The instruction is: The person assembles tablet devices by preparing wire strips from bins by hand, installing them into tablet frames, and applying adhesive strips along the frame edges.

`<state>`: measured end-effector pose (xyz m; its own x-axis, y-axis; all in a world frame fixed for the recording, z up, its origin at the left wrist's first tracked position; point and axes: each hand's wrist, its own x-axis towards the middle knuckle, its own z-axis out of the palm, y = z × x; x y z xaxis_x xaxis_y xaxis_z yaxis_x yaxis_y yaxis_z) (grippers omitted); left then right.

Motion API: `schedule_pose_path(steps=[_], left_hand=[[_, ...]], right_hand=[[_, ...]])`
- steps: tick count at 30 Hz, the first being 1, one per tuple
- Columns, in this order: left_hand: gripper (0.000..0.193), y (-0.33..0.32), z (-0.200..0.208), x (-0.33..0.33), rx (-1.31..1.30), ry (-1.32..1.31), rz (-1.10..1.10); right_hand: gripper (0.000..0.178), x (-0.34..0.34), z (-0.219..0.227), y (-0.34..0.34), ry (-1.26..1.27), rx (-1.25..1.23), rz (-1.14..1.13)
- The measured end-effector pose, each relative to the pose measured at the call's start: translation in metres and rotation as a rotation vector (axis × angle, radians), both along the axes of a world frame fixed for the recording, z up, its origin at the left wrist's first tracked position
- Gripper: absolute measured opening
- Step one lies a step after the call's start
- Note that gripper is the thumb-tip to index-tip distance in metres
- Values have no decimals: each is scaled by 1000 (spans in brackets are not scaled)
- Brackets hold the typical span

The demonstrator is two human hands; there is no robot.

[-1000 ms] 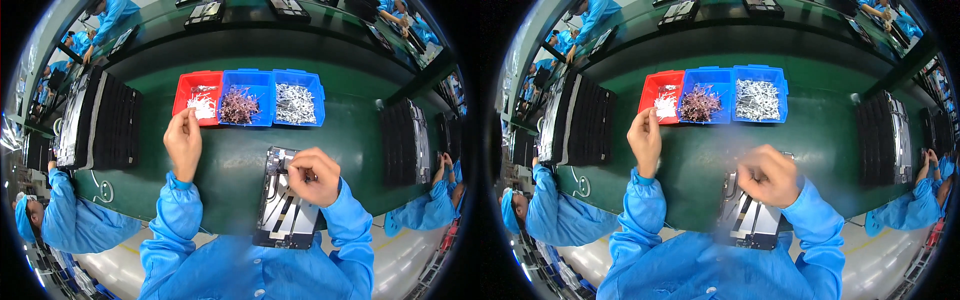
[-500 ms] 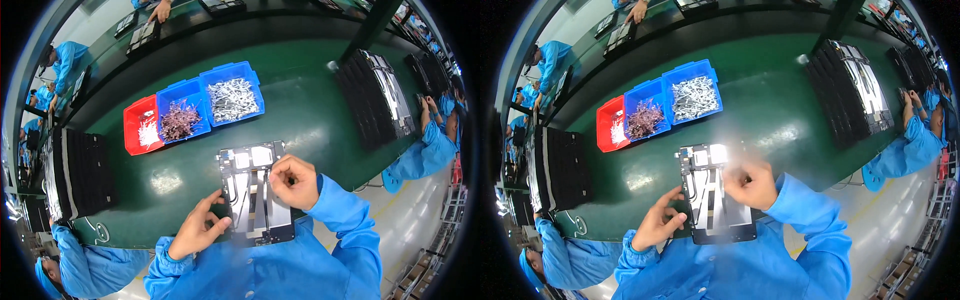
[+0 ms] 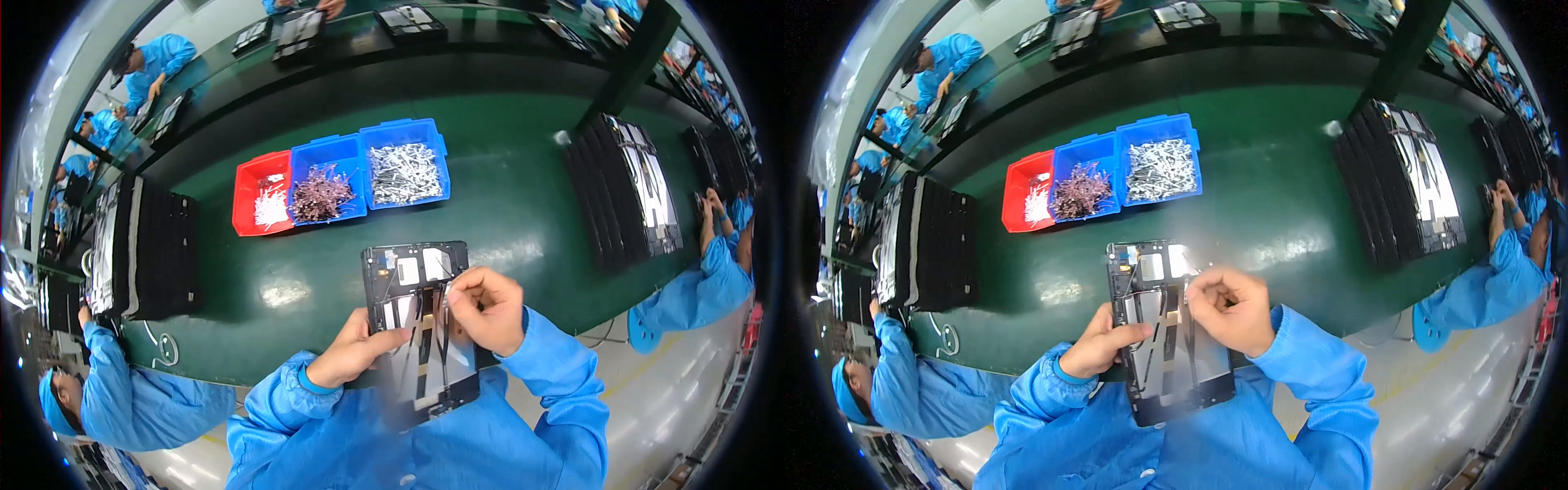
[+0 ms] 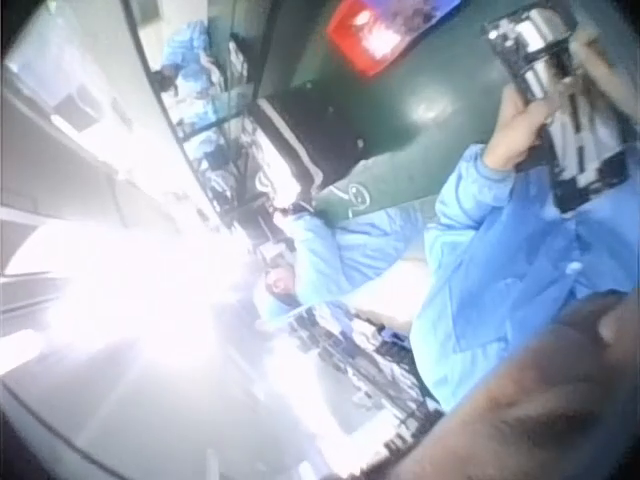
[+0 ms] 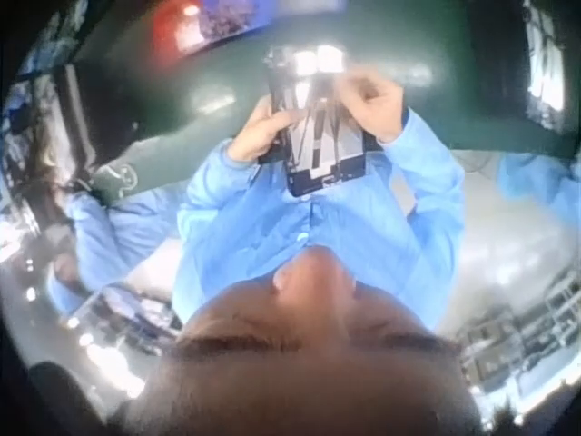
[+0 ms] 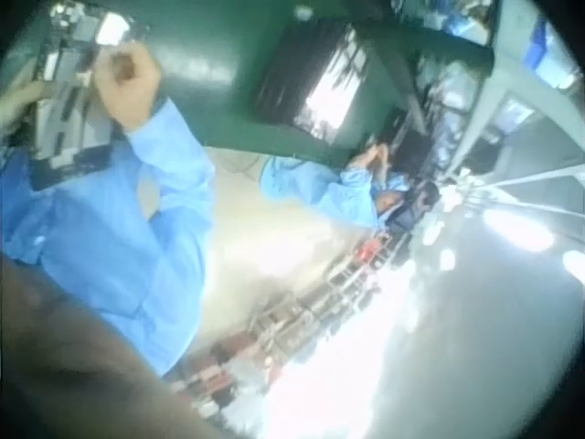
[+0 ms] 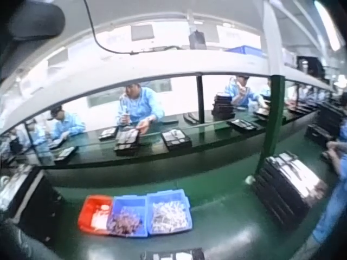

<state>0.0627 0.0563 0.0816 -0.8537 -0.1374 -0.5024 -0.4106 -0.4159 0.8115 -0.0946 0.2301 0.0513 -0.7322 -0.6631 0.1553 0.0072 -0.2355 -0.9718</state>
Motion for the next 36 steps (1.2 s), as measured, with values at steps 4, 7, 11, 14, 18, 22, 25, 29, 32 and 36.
schedule_pose_path(steps=[4, 7, 11, 14, 18, 22, 25, 29, 32, 36], left_hand=[[23, -7, 29, 13, -249, 316, 138], [29, 3, 31, 10, -697, 605, 325], [19, 13, 34, 0, -1321, 590, 301], [27, 6, 20, -4, -1422, 771, 367], [35, -1, 19, -11, -1592, 956, 423], [38, -5, 12, -8, -1617, 901, 375], [39, -5, 5, -6, -1658, 869, 400], [42, -3, 2, -3, -1651, 799, 366], [48, -4, 1, -3, -1643, 786, 336], [57, -4, 4, -6, -1681, 827, 347]], right_hand=[[6, -21, 67, -14, 28, -126, 40], [7, -23, 115, -25, 247, -173, 159], [11, -9, 137, -36, 50, -305, 411], [9, 6, 138, -36, -75, -255, 486], [4, 16, 130, -42, -241, -352, 547], [6, 17, 120, -42, -167, -318, 518], [6, 20, 118, -41, -128, -329, 486], [6, 19, 115, -39, -102, -322, 472], [5, 19, 115, -38, -145, -318, 469], [5, 20, 115, -38, -170, -323, 469]])
